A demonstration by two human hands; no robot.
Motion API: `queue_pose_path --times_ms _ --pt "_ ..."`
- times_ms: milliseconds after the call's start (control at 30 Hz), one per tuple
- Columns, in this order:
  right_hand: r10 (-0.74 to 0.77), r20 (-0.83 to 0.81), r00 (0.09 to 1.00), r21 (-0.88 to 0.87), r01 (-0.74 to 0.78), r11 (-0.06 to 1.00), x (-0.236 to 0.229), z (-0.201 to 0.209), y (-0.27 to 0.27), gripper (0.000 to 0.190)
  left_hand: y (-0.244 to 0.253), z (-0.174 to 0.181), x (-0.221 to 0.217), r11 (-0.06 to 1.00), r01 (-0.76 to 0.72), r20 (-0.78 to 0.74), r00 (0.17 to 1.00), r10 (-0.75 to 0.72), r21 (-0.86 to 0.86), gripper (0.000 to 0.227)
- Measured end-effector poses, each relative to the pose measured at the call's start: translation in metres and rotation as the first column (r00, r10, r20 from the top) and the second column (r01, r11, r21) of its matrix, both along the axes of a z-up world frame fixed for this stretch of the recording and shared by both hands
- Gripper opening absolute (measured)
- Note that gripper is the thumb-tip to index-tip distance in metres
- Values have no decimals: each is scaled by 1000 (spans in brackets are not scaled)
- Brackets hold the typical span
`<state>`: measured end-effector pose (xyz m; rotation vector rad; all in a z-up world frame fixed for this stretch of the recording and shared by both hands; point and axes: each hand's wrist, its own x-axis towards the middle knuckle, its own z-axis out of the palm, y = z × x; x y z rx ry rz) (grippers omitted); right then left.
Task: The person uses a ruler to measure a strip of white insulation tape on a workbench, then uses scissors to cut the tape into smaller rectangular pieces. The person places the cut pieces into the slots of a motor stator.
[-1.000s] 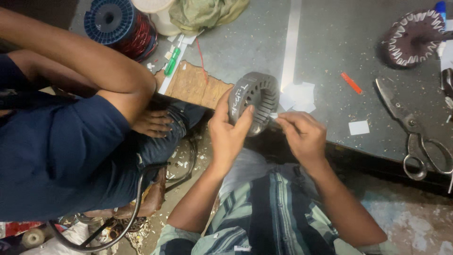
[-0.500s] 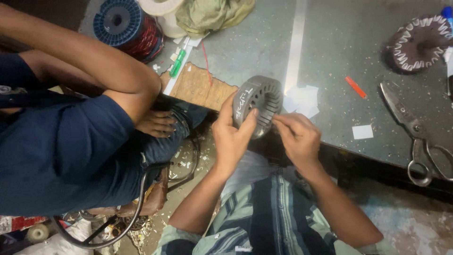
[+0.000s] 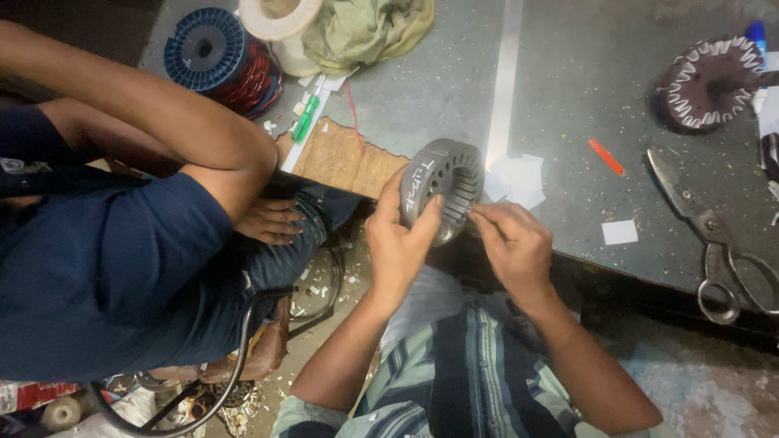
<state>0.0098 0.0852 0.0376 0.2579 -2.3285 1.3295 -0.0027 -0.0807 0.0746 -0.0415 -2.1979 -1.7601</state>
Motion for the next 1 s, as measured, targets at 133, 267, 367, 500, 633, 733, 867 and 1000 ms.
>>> queue_pose_path --times_ms 133,267,367,500,633,733,867,1000 --pt "-84 35 996 48 83 995 1 6 19 11 2 -3 6 998 -13 -9 1000 13 -56 51" --pt "-224 13 974 278 212 937 -5 12 64 15 9 -3 12 983 -41 -103 994 22 -181 53" --pt "-148 31 988 355 128 926 -1 7 75 22 22 2 13 947 -61 -126 992 22 -316 54" --pt "-103 58 993 456 65 888 7 0 62 31 31 16 17 903 -7 9 1000 12 -429 59" --pt "-105 97 990 481 46 875 20 10 64 46 35 31 18 867 -14 114 990 81 -497 57" --pt "-151 106 983 396 98 913 36 11 73 50 44 30 20 895 -32 64 996 67 -445 58" --pt "-115 87 990 411 69 909 46 9 80 22 43 29 16 898 13 57 998 13 -439 62" --pt "-81 89 993 360 44 932 45 8 87 11 34 39 8 863 22 -36 998 -46 -504 74"
